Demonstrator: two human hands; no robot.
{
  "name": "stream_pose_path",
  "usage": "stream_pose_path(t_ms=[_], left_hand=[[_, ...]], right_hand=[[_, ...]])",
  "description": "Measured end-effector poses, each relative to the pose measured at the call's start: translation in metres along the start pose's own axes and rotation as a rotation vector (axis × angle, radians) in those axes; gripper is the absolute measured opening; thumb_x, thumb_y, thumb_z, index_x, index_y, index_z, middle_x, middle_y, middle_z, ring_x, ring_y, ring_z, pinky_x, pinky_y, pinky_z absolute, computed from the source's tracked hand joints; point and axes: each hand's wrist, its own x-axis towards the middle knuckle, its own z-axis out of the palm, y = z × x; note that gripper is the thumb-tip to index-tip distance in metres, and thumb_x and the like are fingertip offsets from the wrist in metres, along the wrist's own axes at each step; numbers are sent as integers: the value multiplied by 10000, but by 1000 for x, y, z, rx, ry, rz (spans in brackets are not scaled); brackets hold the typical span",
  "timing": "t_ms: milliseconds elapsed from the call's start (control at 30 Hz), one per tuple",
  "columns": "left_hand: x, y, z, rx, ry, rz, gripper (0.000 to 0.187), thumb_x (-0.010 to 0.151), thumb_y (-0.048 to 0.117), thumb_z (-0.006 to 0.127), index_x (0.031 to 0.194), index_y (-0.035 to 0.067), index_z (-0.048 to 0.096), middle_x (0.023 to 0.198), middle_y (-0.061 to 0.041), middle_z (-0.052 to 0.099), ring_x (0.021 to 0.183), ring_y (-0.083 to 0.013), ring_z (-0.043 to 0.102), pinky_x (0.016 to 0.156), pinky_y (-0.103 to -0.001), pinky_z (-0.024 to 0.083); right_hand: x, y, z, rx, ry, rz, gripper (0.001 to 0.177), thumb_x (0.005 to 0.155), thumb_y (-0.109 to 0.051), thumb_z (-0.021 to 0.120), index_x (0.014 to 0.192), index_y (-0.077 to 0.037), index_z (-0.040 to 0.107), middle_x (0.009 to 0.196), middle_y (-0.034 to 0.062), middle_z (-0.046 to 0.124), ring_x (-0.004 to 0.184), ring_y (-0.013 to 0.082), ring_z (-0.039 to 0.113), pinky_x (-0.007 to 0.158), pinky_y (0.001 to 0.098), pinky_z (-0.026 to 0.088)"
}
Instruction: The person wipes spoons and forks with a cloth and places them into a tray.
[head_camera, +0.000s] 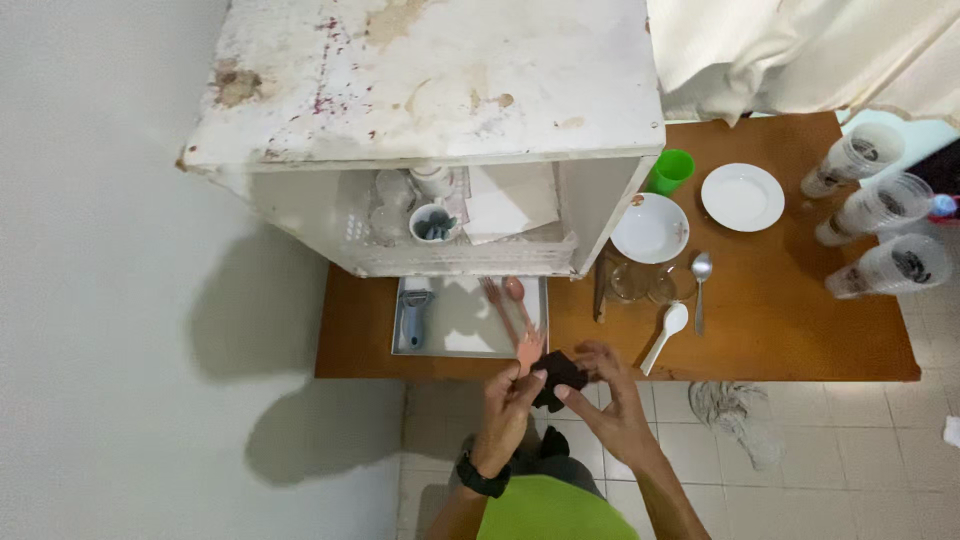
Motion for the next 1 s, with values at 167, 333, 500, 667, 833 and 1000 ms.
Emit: stream_pose_path(t_ms=[167, 333, 500, 667, 833, 1000], left_hand=[[1, 16, -9, 48, 85, -10, 360, 1013, 198, 655, 716, 87, 485, 633, 66, 362, 572, -54, 334, 515, -270, 298], [2, 35, -18, -108, 82, -159, 294, 1019, 193, 643, 768, 42, 615, 644, 61, 409, 564, -61, 324, 503, -268, 253], [7, 26, -21, 26, 151, -166, 276, 1047, 280, 628, 944, 32, 692, 717, 60, 427, 617, -39, 375, 531, -233, 310], [-1, 32, -4, -176, 123, -395, 436, 963, 498, 549, 1149, 120, 660, 723, 54, 487, 537, -53, 381, 459, -232, 339], [-5, 42, 8, -737, -96, -518, 575, 1045, 602, 538, 1119, 35, 598, 778, -7, 550, 539, -60, 430, 482, -224, 374], [-9, 73, 24, -542, 113, -328, 356, 965, 373, 609, 1051, 29, 635, 858, -5, 687, 714, -79, 689, 588, -277, 540]], right_hand=[[-3, 9, 4, 322, -34, 142, 209, 901, -154, 803, 824, -39, 646, 984, 102, 697, 924, 206, 647, 854, 398, 539], [-2, 15, 1, 379, 69, 389, 225, 925, -203, 724, 823, -72, 573, 861, 51, 619, 862, 163, 607, 837, 397, 547], [16, -2, -17, 190, 203, 349, 226, 1000, -232, 643, 857, -81, 556, 809, 16, 588, 833, 148, 587, 758, 358, 519], [20, -24, -19, 130, 373, 144, 184, 1030, -181, 653, 997, -28, 555, 854, 69, 612, 771, 151, 556, 659, 305, 456], [2, -55, -1, -46, -128, -270, 97, 939, -56, 710, 1007, -28, 647, 1014, 121, 738, 929, 212, 718, 779, 331, 551], [-7, -75, 12, 11, -102, -87, 178, 842, -10, 730, 977, -6, 613, 1027, 135, 728, 925, 234, 744, 777, 362, 579]])
